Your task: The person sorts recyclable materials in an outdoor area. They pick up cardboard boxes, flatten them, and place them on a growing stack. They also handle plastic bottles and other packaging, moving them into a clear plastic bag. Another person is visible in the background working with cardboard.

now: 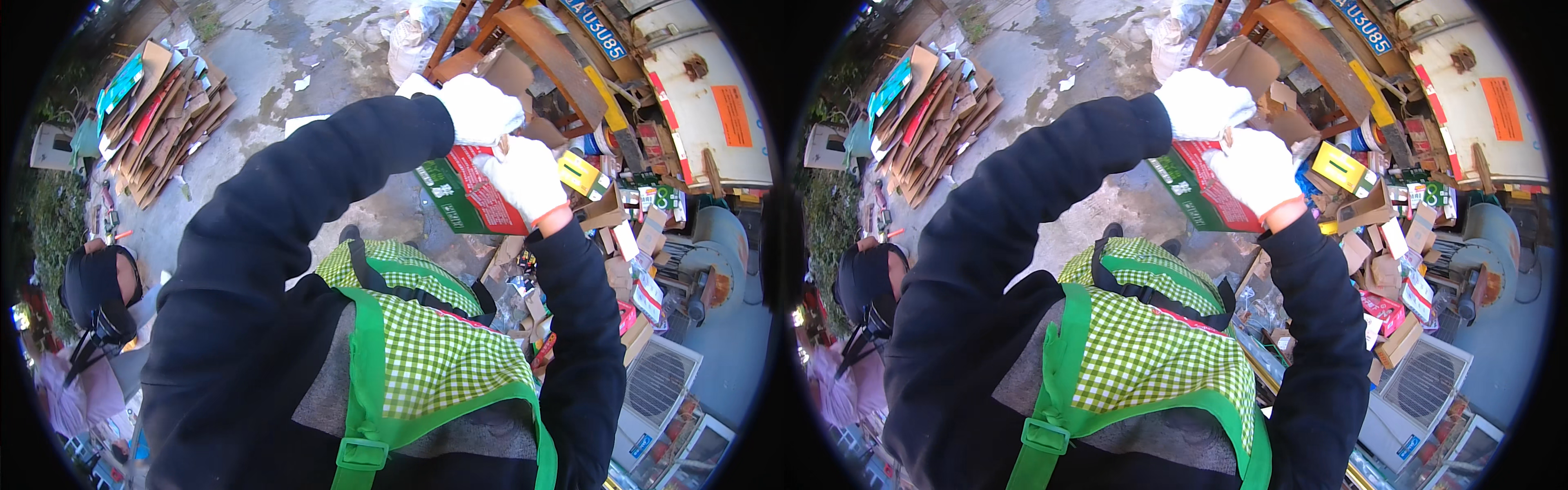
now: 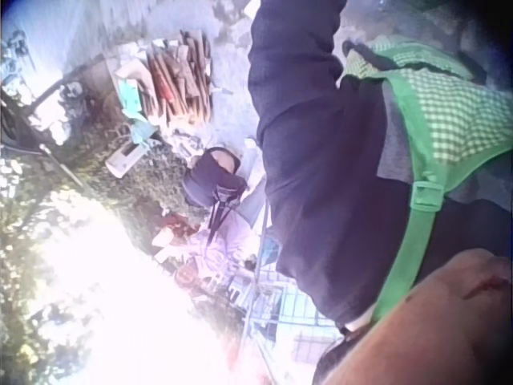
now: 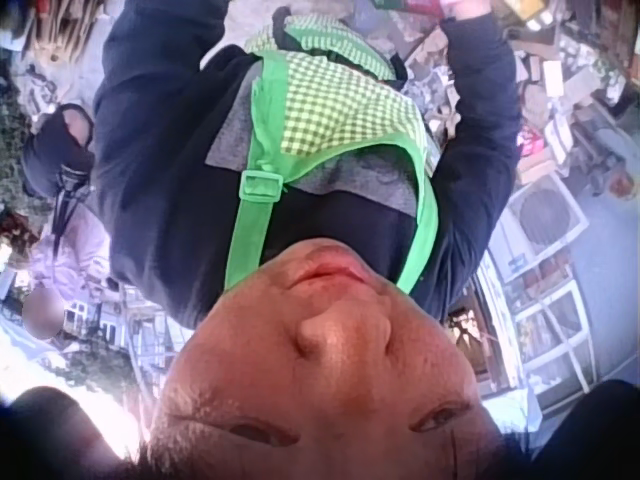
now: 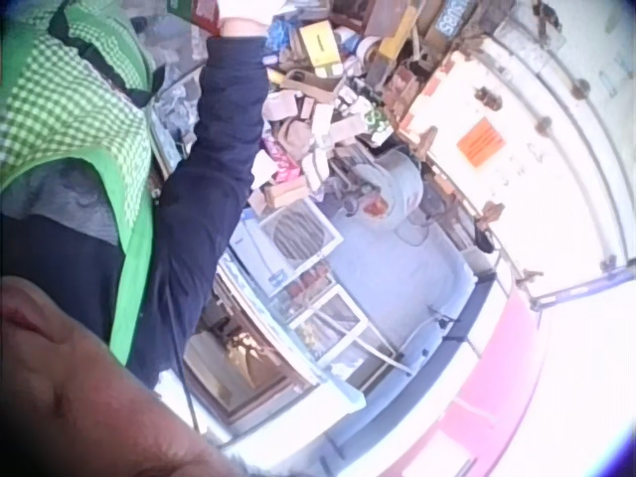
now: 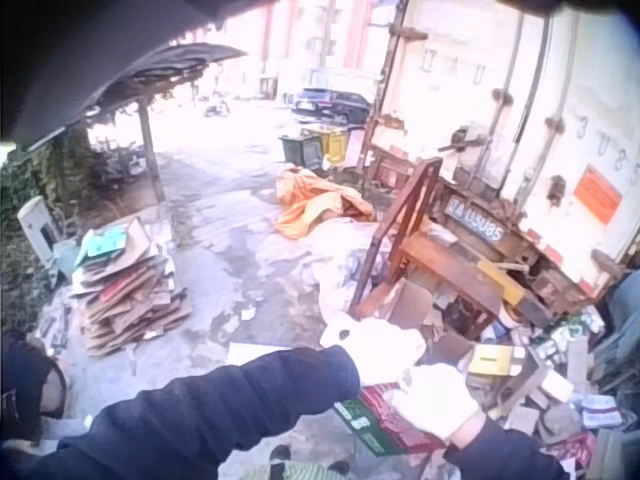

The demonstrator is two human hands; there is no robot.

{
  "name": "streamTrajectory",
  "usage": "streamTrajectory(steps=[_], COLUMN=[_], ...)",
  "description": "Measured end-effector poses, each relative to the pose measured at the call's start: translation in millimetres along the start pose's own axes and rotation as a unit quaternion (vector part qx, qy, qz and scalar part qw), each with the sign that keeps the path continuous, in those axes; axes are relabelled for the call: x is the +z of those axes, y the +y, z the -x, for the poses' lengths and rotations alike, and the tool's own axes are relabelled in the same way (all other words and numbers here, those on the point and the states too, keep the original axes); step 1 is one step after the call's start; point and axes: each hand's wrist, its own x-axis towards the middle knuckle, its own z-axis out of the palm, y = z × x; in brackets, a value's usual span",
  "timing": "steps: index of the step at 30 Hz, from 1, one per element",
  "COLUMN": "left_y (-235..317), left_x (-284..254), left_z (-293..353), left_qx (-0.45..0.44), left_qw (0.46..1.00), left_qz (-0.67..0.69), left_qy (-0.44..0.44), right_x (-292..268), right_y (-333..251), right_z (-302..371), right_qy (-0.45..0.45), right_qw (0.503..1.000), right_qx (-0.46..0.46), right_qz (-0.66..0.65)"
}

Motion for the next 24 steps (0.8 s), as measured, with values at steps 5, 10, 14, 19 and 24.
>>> streamTrajectory(steps=[5, 10, 14, 19, 24], left_y=[-4.0, -30.1, -163.2, -256.6, -160.4], left_x=[19.8, 20.7, -1.2, 83.2, 125.1], left_z=[-18.0, -30.4, 17.1, 70.0, 92.0], left_qx=[-0.089, -0.106, -0.203, -0.383, -0.374], left_qw=[0.996, 0.989, 0.974, 0.713, 0.589], left_qz=[-0.011, -0.099, -0.069, 0.462, 0.527], left_qy=[-0.009, -0.003, 0.073, 0.362, 0.486], right_x=[4.6, -17.1, -36.6, -21.8, -8.0], right_y=[-24.9, -47.6, -41.8, -4.0, 3.4], right_z=[9.9, 25.4, 76.1, 87.4, 78.4], right_qy=[0.117, 0.077, -0.025, 0.024, 0.057], right_qw=[0.979, 0.988, 0.952, 0.92, 0.983], right_qx=[-0.142, -0.133, 0.159, 0.225, 0.114], right_qz=[0.09, 0.016, -0.261, -0.32, -0.134])
